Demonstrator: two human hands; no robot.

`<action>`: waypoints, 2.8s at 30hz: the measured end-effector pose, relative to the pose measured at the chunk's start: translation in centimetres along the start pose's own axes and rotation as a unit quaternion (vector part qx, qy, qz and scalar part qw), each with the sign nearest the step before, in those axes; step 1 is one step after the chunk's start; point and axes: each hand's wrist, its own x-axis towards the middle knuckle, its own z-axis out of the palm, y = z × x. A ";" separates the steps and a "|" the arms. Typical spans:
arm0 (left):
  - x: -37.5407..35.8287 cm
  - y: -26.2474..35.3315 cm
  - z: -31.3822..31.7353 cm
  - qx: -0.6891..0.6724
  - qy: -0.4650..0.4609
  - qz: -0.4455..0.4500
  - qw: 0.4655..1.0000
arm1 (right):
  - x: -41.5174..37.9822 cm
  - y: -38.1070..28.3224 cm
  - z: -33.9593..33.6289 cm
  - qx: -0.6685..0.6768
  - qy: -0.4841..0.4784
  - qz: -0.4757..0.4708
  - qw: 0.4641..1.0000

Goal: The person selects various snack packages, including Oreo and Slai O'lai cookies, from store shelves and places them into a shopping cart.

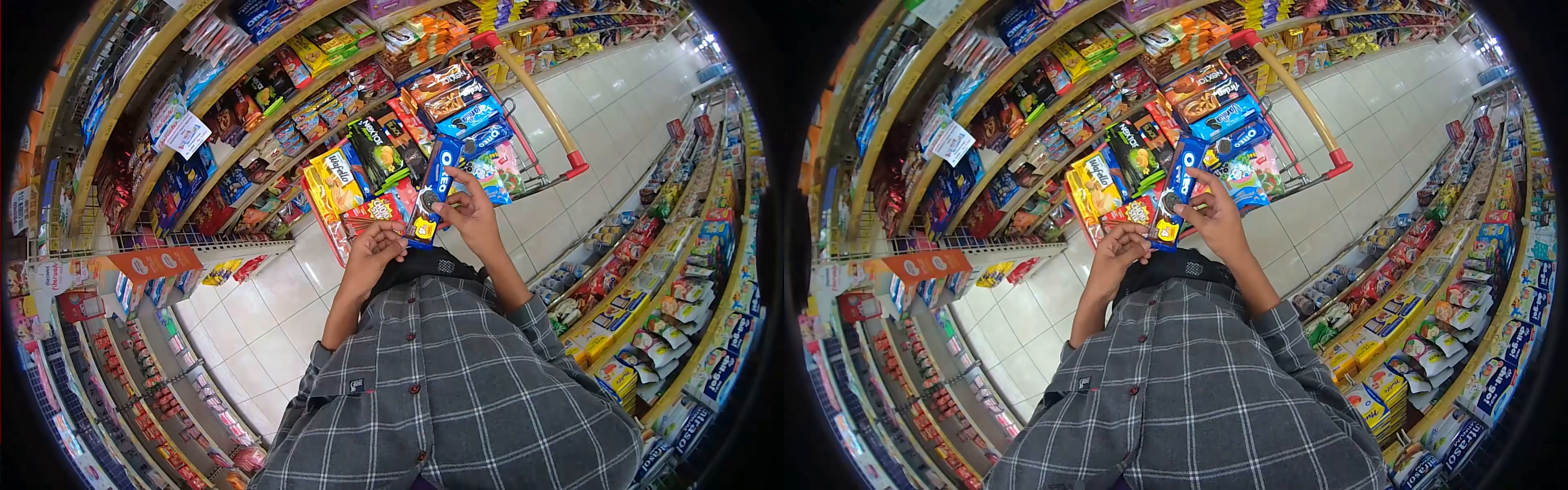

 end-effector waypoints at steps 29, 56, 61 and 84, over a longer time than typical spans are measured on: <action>-2.1 -2.2 -3.2 0.054 0.097 -0.030 0.993 | 12.3 10.2 -12.4 -0.293 0.286 -0.026 0.912; -2.2 -1.7 -6.0 0.034 0.088 -0.029 0.995 | 10.9 8.5 -9.5 -0.449 0.256 -0.032 0.856; -2.0 -2.5 -7.8 0.041 0.066 -0.014 0.997 | 10.9 10.1 -10.7 -0.471 0.244 -0.061 0.846; 2.5 10.9 -46.8 0.629 0.432 0.163 0.625 | -2.0 14.5 6.8 -0.291 0.331 -0.147 0.886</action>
